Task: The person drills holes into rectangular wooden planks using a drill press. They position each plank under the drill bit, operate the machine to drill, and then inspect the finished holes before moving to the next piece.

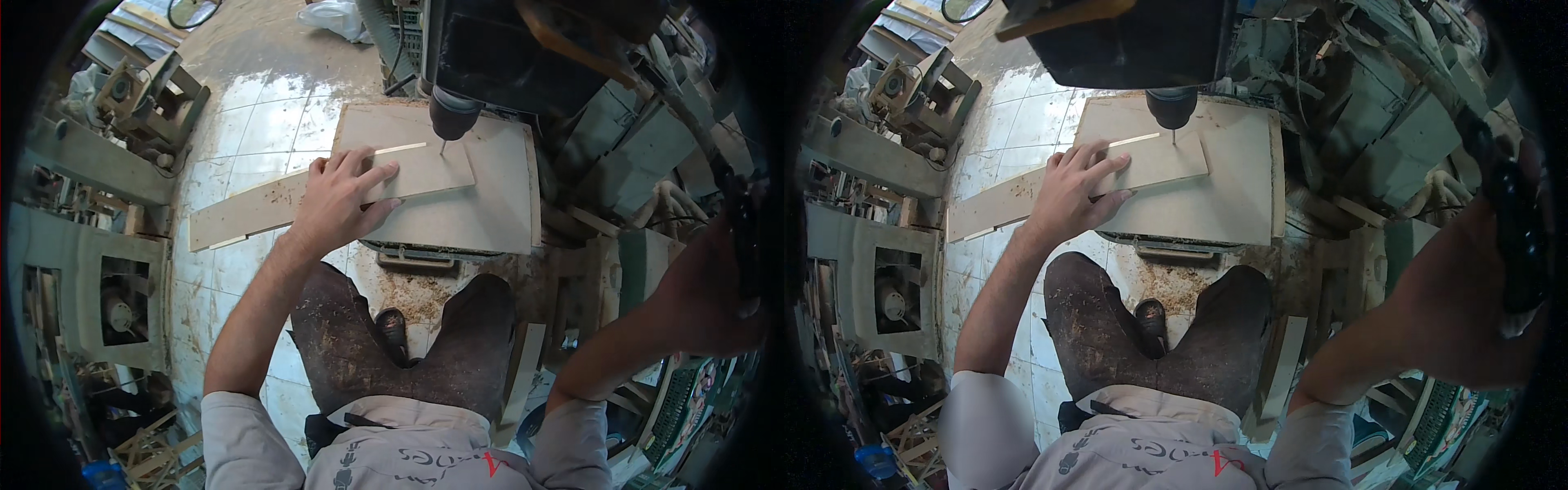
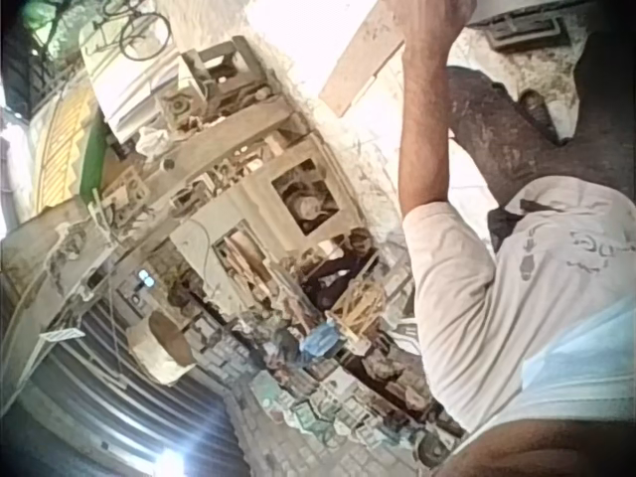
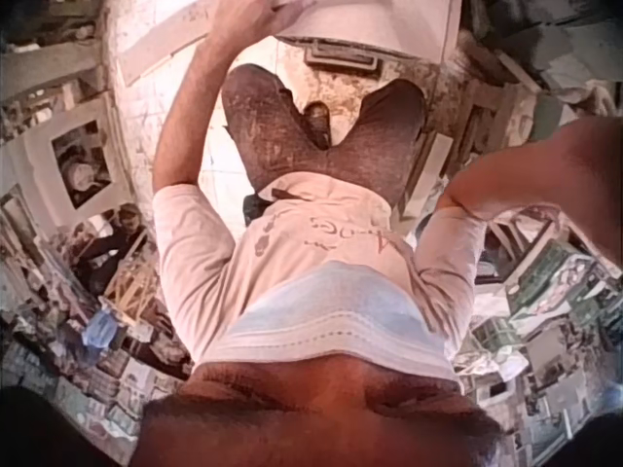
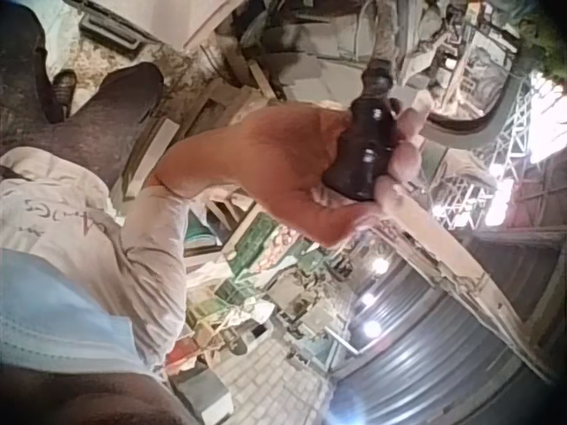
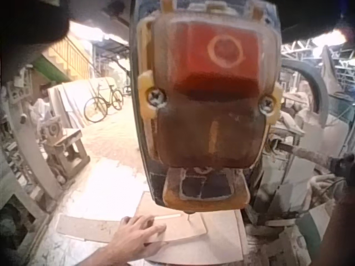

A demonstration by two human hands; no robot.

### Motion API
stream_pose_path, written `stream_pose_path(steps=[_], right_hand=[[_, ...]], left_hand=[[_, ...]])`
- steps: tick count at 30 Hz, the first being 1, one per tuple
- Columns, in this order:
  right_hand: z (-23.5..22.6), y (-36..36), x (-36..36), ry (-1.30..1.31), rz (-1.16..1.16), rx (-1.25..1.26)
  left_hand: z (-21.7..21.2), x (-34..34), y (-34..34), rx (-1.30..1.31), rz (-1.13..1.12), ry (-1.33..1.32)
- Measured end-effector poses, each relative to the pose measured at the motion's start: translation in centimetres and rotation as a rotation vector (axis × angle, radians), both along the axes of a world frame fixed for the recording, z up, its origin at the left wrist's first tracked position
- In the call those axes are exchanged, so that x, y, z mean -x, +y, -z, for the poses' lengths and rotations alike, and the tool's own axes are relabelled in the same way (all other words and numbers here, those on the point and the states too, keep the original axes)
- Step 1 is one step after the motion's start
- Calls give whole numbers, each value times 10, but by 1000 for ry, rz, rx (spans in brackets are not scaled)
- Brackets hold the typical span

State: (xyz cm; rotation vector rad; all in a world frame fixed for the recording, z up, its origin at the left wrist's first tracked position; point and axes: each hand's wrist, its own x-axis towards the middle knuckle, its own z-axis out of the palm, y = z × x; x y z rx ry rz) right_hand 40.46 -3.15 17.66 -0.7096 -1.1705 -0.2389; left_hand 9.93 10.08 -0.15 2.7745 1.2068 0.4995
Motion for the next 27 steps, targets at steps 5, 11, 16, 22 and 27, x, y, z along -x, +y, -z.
stream_pose_path(steps=[5,11,16,22,27], right_hand=[[52,-24,-15,128,-528,-46],[95,-25,1,293,-438,-44],[66,-16,-28,61,-552,-2],[-56,58,-55,-270,517,241],[-124,141,-63,145,-273,119]], left_hand=[[-3,-2,1,36,5,-6],[-2,-1,3,0,20,-28],[-3,1,0,3,7,-19],[-2,5,-3,10,-11,-20],[2,-6,4,-5,20,-36]])
